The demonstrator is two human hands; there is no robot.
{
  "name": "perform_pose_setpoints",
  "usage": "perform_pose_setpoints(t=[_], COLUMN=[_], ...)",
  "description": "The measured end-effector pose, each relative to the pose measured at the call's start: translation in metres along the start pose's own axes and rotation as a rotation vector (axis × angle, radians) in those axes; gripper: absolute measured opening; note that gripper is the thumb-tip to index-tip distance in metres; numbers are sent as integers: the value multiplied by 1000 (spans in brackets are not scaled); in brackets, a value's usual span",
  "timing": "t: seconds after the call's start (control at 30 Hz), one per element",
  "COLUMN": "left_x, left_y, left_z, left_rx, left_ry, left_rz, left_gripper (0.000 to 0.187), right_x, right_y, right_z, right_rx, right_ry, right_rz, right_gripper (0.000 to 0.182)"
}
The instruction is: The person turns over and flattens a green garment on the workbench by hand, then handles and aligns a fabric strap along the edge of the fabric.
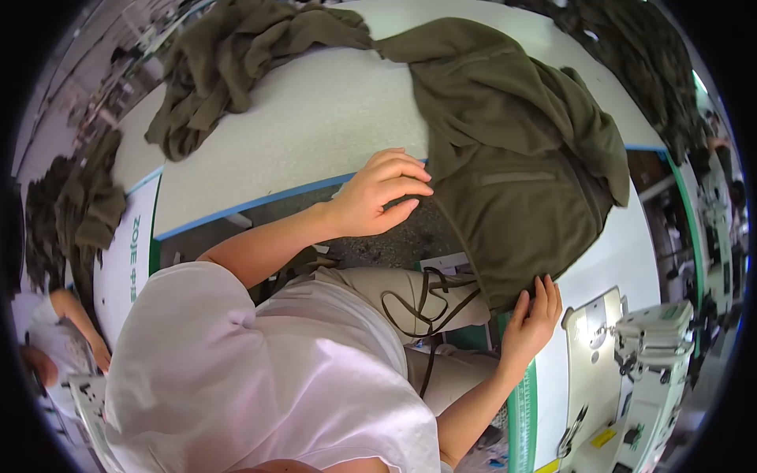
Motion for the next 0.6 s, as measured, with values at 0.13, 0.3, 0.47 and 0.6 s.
perform_pose_setpoints(t=[0.13,0.3,0.47,0.6], left_x=[8,-23,-36,-34], left_y=[-27,-79,-115,-117], left_z=[-11,-37,-52,-43], left_rx=[59,115,-40,-39], left_ry=[-17,-143,-169,-176], left_rz=[43,98,263,302], left_gripper=[20,21,22,24], right_x=[-1,-2,-5,-3], right_y=[-4,-1,-4,-5], right_z=[-18,-10,-15,-21], right_rx=[17,0,-7,-19], right_ry=[41,67,53,48], right_rz=[23,76,111,97], right_gripper=[30,33,36,36])
Point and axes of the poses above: each hand's wrist, its own y-axis towards the middle knuckle, its own x-axis out of the back of the hand, z = x × y, the point moved 5 cm from there along y, towards the middle knuckle, and after that the axes turned 12 degrees about y, right-handed, at the moved point
